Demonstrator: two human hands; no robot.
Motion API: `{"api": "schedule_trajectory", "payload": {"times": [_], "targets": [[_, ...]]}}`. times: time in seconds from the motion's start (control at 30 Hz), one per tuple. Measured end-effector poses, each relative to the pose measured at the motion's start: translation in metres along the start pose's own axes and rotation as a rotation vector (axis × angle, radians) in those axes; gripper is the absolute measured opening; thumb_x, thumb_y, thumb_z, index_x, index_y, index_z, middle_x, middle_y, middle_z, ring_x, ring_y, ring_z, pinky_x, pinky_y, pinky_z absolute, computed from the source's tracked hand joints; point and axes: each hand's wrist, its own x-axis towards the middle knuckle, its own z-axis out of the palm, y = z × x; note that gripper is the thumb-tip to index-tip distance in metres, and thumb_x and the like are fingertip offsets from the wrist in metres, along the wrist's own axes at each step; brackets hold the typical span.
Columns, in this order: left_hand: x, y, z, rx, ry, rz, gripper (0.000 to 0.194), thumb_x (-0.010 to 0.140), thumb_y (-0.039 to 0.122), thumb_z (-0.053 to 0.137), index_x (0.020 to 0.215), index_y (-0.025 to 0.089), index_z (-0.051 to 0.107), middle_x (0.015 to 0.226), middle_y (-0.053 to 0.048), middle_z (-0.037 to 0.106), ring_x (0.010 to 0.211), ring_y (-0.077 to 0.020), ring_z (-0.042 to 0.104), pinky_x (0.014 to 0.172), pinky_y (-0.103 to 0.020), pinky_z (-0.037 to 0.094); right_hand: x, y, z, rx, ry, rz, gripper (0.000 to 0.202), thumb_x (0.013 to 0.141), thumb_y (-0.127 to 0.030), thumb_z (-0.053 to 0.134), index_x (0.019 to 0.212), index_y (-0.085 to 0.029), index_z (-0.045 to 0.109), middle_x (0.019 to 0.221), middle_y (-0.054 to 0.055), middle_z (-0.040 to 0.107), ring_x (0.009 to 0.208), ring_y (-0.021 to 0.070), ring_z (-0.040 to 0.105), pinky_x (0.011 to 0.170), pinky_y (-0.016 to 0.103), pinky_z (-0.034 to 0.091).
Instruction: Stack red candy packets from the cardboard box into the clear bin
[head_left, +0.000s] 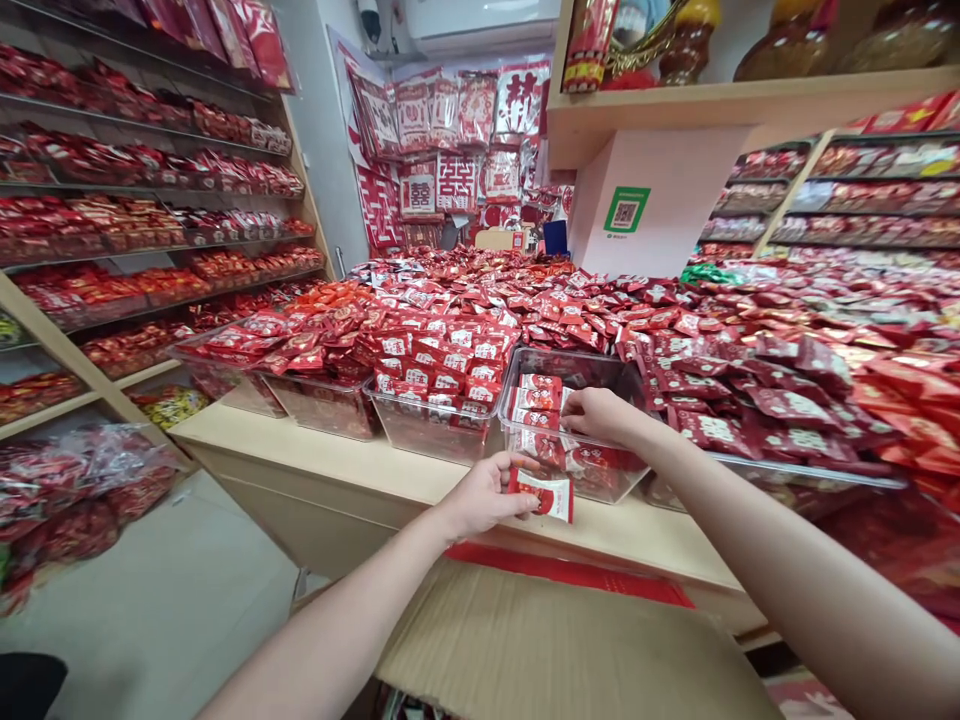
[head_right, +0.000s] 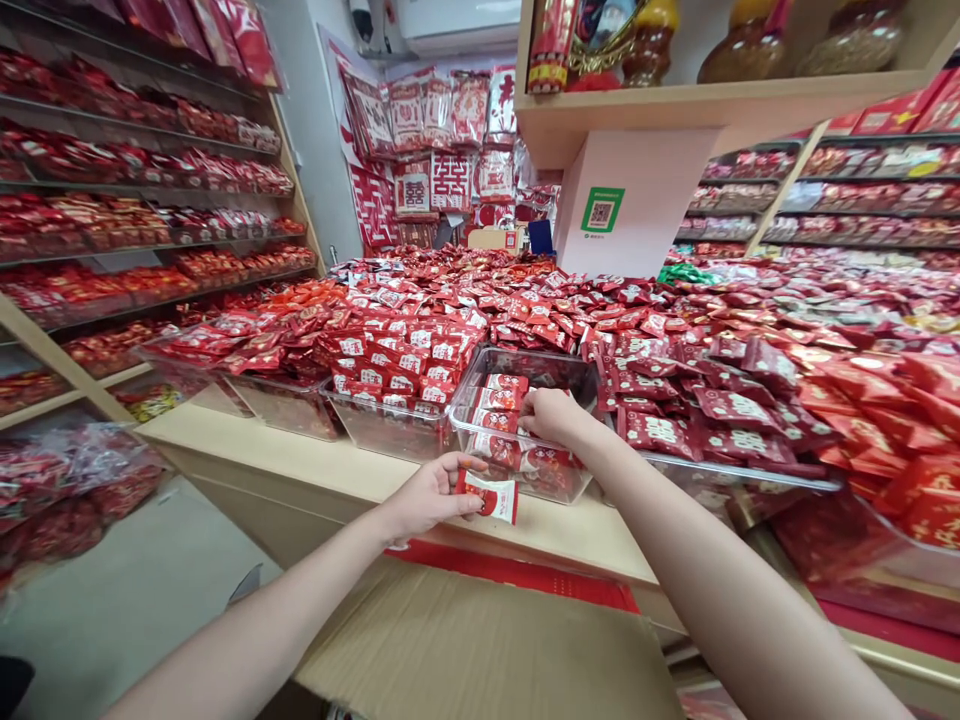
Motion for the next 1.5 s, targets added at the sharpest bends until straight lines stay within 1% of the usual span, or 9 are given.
{"api": "schedule_trajectory", "payload": {"times": [0.13,0.23,0.43,0.53,0.83,1.07,1.17,1.37,1.5], "targets": [[0.000,0.003,0.001,-0.022,0.038,-0.001,0.048,0.053,0.023,0.073,0.094,0.013,0.049,0.068,0.000,0.060,0.058,-0.0087,0.055,0.059,-0.025,0.046,-0.016,-0.009,-0.015,0.129,0.277,-0.051,0.018,0.075,-0.026,0.047,0.082,-0.017,0.062,0.080,0.004,0.065,0.073,0.0155,0.057,0.064,0.023,0.039],[-0.002,0.004,0.002,-0.040,0.027,0.009,0.045,0.054,0.024,0.073,0.091,0.012,0.051,0.067,0.000,0.060,0.058,-0.0089,0.056,0.057,-0.023,0.046,-0.057,-0.028,-0.020,0.191,0.431,-0.159,0.023,0.079,-0.030,0.041,0.090,-0.019,0.059,0.087,0.005,0.063,0.079,0.0173,0.056,0.070,0.025,0.039],[-0.006,0.002,0.009,0.048,-0.048,0.039,0.029,0.060,0.030,0.069,0.078,0.010,0.056,0.064,-0.003,0.061,0.059,-0.0106,0.057,0.057,-0.023,0.044,-0.127,-0.051,0.014,0.129,0.148,-0.075,0.030,0.076,-0.044,0.044,0.090,-0.021,0.056,0.075,0.007,0.062,0.063,0.0188,0.056,0.051,0.026,0.035],[-0.005,0.001,0.010,0.027,-0.013,0.071,0.027,0.057,0.029,0.071,0.071,0.010,0.057,0.061,-0.001,0.061,0.055,-0.0090,0.055,0.055,-0.022,0.043,-0.124,-0.052,0.024,0.141,0.001,-0.104,0.028,0.078,-0.043,0.042,0.072,-0.019,0.056,0.061,0.004,0.060,0.052,0.0148,0.052,0.046,0.024,0.029],[-0.007,0.007,-0.007,-0.089,-0.132,-0.239,0.036,0.069,0.038,0.059,0.098,0.017,0.050,0.079,-0.004,0.061,0.060,-0.0097,0.058,0.048,-0.018,0.040,-0.120,-0.059,0.024,0.119,0.071,-0.273,0.022,0.080,-0.035,0.043,0.075,-0.019,0.058,0.072,0.006,0.062,0.068,0.0169,0.056,0.056,0.024,0.035],[-0.006,0.005,-0.005,0.008,-0.110,0.061,0.044,0.059,0.020,0.069,0.099,0.016,0.051,0.101,-0.006,0.055,0.087,-0.0134,0.054,0.075,-0.027,0.043,-0.107,-0.045,0.035,0.751,-0.026,-0.086,0.026,0.070,-0.035,0.055,0.091,-0.018,0.053,0.091,0.004,0.061,0.070,0.0138,0.057,0.059,0.025,0.044],[-0.008,0.008,-0.004,0.022,-0.117,0.053,0.046,0.061,0.022,0.068,0.102,0.017,0.049,0.097,-0.006,0.057,0.084,-0.0136,0.056,0.072,-0.027,0.044,-0.100,-0.042,0.043,0.930,-0.059,-0.098,0.027,0.068,-0.027,0.057,0.093,-0.018,0.049,0.091,0.004,0.060,0.068,0.0123,0.057,0.056,0.024,0.046],[-0.008,0.012,-0.008,0.052,-0.106,-0.040,0.042,0.061,0.028,0.068,0.095,0.012,0.049,0.073,-0.004,0.061,0.064,-0.0130,0.059,0.059,-0.026,0.046,-0.101,-0.047,0.037,0.888,-0.045,-0.185,0.028,0.072,-0.032,0.053,0.096,-0.018,0.049,0.085,0.003,0.060,0.063,0.0104,0.054,0.055,0.023,0.044],[-0.008,0.011,-0.007,0.029,-0.149,-0.042,0.041,0.062,0.029,0.067,0.094,0.014,0.046,0.076,-0.003,0.061,0.064,-0.0112,0.058,0.054,-0.021,0.044,-0.105,-0.048,0.032,0.788,-0.017,-0.165,0.018,0.071,-0.034,0.053,0.078,-0.017,0.050,0.072,0.001,0.058,0.060,0.0104,0.052,0.052,0.022,0.041]]}}
